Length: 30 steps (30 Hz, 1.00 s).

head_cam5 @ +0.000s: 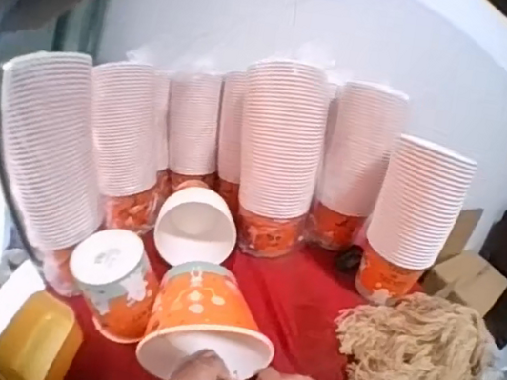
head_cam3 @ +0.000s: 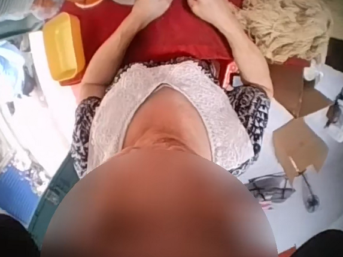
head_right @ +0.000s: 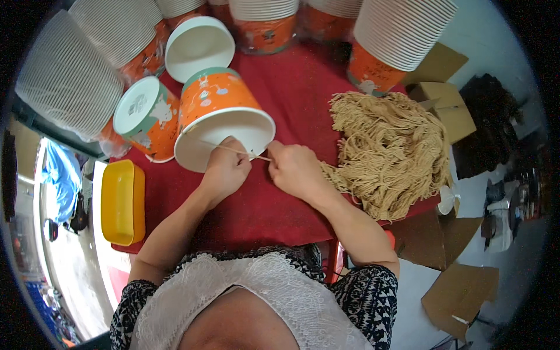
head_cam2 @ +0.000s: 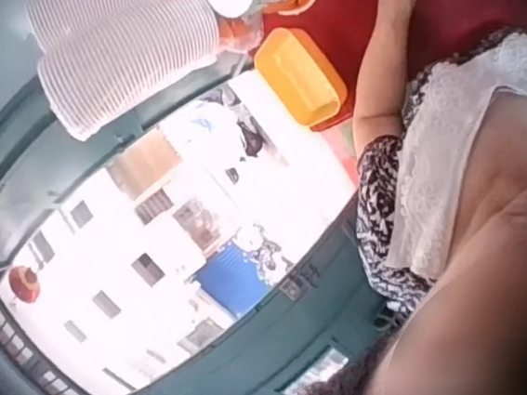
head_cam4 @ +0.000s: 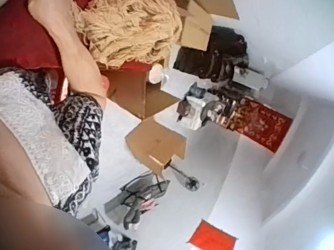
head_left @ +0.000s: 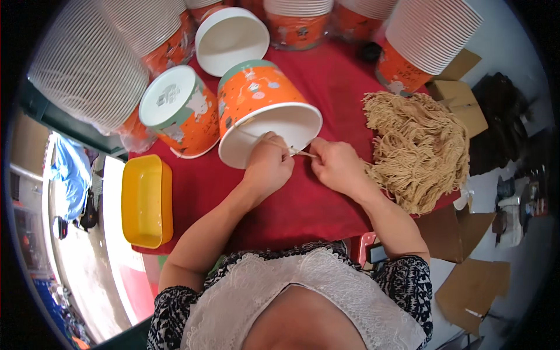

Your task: Attaching and knotting strings onto paper buckets for packaging.

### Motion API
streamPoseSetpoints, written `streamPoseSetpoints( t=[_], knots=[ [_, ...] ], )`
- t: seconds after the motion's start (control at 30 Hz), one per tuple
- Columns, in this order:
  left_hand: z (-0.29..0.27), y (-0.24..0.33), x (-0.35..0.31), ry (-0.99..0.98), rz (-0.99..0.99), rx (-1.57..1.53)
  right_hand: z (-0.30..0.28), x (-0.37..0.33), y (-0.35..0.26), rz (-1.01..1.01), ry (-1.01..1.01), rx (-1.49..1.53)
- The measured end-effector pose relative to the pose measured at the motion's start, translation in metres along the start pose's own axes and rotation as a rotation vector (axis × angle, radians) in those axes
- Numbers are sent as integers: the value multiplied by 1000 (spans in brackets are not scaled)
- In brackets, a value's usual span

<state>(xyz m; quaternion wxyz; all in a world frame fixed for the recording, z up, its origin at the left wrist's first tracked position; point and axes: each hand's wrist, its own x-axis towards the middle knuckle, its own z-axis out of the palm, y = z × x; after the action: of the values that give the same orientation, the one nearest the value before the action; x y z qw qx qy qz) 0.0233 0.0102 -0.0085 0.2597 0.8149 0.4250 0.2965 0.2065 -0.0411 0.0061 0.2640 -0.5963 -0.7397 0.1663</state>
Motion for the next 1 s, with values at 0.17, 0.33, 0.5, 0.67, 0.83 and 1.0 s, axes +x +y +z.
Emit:
streamPoseSetpoints(
  t=[0.17, 0.33, 0.5, 0.67, 0.83, 1.0],
  knots=[
    [2, -3, 1, -18, 17, -29, 2, 2, 11, 22, -16, 95],
    [2, -6, -2, -27, 16, -1, -7, 3, 2, 161, -53, 327],
    [0, 0, -1, -14, -34, -31, -3, 3, 6, 35, -60, 234],
    [-1, -4, -1, 31, 26, -14, -5, 5, 5, 21, -103, 208],
    [0, -12, -1, 32, 126, -11, -8, 9, 4, 238, -64, 438],
    [0, -1, -1, -35, 71, -20, 13, 10, 20, 140, 100, 481]
  ],
)
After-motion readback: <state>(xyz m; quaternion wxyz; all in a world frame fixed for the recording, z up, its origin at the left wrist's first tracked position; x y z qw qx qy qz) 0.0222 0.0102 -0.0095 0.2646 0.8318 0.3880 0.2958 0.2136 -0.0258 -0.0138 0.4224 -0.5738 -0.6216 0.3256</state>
